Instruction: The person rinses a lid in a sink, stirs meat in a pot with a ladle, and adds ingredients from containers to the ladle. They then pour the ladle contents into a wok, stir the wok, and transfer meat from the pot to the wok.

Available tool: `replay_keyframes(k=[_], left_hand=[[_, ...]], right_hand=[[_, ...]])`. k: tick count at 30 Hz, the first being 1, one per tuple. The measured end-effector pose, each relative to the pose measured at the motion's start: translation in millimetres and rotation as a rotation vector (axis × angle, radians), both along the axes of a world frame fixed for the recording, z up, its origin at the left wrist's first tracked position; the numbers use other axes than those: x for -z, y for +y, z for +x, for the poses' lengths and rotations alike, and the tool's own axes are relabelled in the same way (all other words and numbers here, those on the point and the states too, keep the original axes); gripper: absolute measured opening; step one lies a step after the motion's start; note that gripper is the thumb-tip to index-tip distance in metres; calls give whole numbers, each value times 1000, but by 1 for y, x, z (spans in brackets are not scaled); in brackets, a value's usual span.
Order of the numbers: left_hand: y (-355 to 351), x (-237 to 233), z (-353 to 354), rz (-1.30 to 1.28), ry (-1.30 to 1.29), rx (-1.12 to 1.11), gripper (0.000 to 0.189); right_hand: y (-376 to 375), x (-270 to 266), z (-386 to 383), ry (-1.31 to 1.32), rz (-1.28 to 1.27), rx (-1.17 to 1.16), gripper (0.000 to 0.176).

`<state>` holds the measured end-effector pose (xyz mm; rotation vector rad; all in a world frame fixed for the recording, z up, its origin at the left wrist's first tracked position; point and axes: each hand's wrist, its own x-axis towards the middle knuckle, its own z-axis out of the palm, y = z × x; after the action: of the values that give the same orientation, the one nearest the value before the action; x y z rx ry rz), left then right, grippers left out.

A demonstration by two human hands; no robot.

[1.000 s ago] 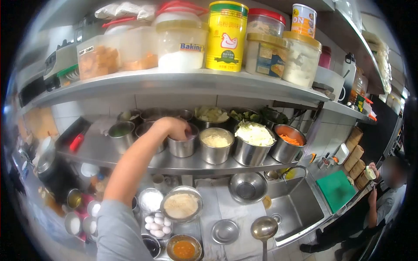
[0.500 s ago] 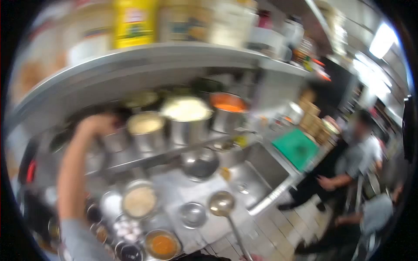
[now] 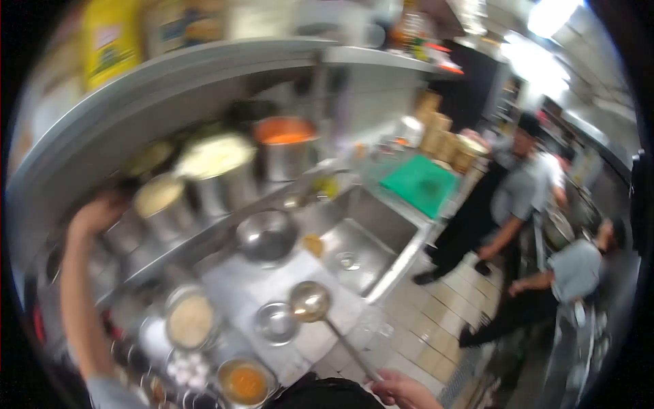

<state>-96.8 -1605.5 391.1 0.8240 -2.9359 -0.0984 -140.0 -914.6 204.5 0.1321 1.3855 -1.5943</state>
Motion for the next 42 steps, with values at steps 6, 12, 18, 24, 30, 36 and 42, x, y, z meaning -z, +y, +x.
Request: replay_keyframes(k=[6, 12, 18, 24, 30, 36, 42], left_hand=[[22, -26, 3, 260, 197, -70, 27], [39, -33, 5, 288, 243, -139, 27], [51, -47, 25, 507, 521, -83, 28], [187, -46, 31, 761, 475, 218, 25], [270, 108, -40, 714, 153, 484, 24], [286, 269, -102, 610, 44, 365, 25], [272, 263, -102, 645, -88, 518, 45]], right_hand=[[18, 65, -15, -28, -107, -138, 41], [5, 33, -13, 16, -17, -108, 36], [5, 32, -19, -24, -61, -132, 38], [1, 39, -25, -33, -79, -143, 41], [-22, 15, -31, -173, -114, -168, 26], [-46, 7, -21, -171, -44, -210, 26], [-52, 8, -14, -250, -123, -174, 28]])
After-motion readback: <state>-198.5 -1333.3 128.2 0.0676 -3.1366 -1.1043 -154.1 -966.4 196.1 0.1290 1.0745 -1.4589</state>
